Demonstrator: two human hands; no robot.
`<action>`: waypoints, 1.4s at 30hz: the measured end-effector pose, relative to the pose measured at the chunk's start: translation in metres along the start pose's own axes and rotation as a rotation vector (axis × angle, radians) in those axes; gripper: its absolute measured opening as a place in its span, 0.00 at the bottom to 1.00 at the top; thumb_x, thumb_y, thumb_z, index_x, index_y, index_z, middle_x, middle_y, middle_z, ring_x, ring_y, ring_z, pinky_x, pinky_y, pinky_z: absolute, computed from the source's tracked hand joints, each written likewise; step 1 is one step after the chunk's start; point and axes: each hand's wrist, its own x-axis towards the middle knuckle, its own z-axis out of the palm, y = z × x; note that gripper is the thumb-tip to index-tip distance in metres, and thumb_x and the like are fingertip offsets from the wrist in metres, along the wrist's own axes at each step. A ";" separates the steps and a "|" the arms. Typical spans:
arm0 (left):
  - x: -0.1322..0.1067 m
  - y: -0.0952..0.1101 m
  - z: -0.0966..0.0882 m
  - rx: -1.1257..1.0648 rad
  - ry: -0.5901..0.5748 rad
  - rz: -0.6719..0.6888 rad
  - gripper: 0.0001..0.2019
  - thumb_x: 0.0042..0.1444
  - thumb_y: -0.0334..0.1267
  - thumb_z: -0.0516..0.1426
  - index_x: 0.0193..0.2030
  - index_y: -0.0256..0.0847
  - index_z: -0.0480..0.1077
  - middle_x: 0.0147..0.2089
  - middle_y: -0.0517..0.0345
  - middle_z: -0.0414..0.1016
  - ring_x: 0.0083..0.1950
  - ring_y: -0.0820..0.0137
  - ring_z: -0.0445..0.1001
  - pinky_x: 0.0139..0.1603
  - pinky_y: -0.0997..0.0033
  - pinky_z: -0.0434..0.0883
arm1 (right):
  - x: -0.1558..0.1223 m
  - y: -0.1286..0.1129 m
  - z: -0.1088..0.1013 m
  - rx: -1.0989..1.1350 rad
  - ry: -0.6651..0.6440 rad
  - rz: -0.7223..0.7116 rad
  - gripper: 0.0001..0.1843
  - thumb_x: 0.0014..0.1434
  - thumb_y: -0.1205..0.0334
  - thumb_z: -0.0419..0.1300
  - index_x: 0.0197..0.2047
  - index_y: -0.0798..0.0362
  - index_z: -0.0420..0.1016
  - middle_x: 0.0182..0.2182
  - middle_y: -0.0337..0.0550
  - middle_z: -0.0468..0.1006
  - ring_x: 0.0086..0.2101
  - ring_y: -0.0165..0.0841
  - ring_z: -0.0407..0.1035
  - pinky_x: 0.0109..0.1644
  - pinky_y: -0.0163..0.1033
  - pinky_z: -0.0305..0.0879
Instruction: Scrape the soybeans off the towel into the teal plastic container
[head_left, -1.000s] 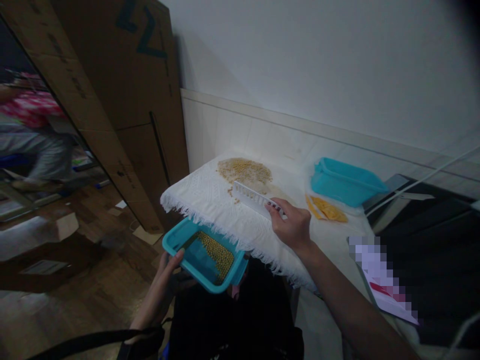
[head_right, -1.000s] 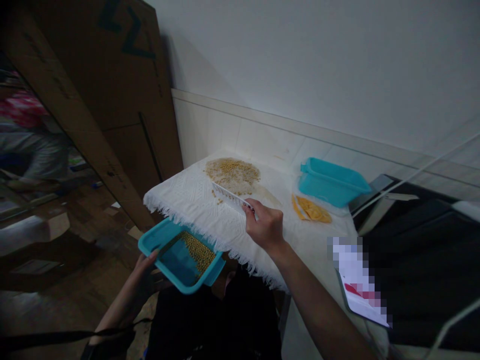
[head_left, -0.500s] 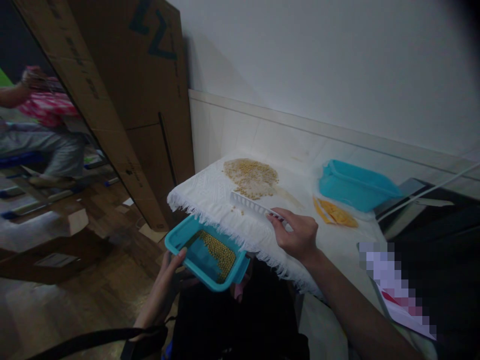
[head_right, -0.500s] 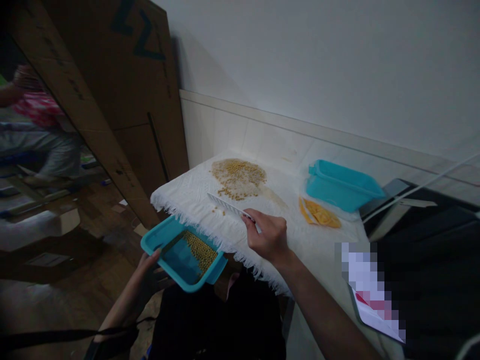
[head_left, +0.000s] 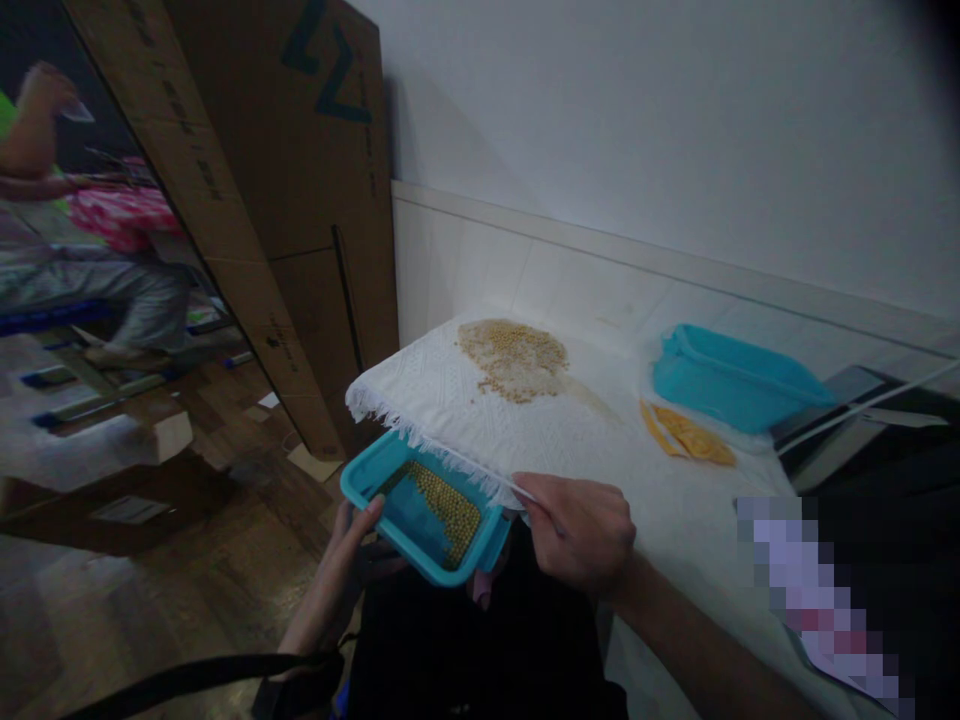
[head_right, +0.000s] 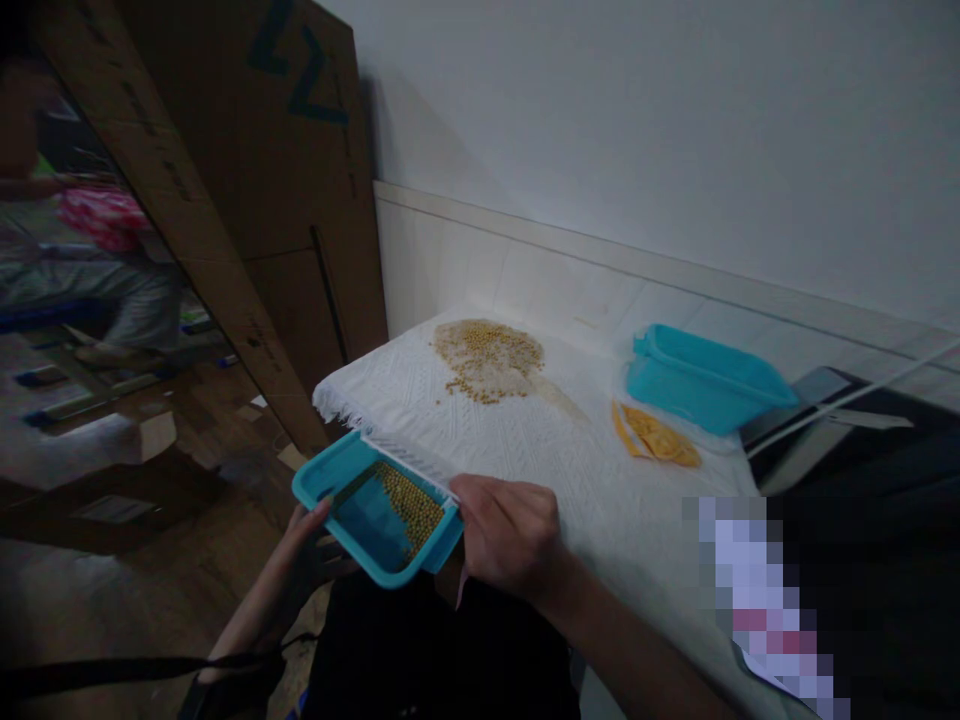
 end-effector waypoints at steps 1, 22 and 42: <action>0.000 0.000 0.000 0.005 0.002 -0.002 0.50 0.45 0.63 0.79 0.72 0.54 0.67 0.52 0.51 0.83 0.42 0.53 0.90 0.50 0.45 0.90 | 0.002 -0.005 -0.001 0.014 -0.009 -0.004 0.14 0.71 0.73 0.60 0.47 0.49 0.86 0.35 0.38 0.93 0.30 0.32 0.88 0.36 0.32 0.85; 0.000 0.002 -0.003 0.042 -0.010 -0.014 0.51 0.47 0.64 0.78 0.74 0.57 0.66 0.61 0.45 0.81 0.47 0.49 0.90 0.51 0.41 0.89 | -0.003 0.101 0.038 -0.262 0.061 0.338 0.13 0.72 0.56 0.63 0.43 0.50 0.90 0.28 0.44 0.89 0.24 0.37 0.82 0.30 0.36 0.72; 0.002 0.006 -0.011 -0.004 0.001 0.013 0.53 0.48 0.60 0.80 0.76 0.50 0.64 0.54 0.44 0.84 0.40 0.53 0.90 0.49 0.48 0.89 | 0.007 0.077 0.042 -0.054 0.046 0.166 0.08 0.74 0.63 0.66 0.45 0.49 0.89 0.36 0.44 0.93 0.29 0.36 0.87 0.35 0.34 0.81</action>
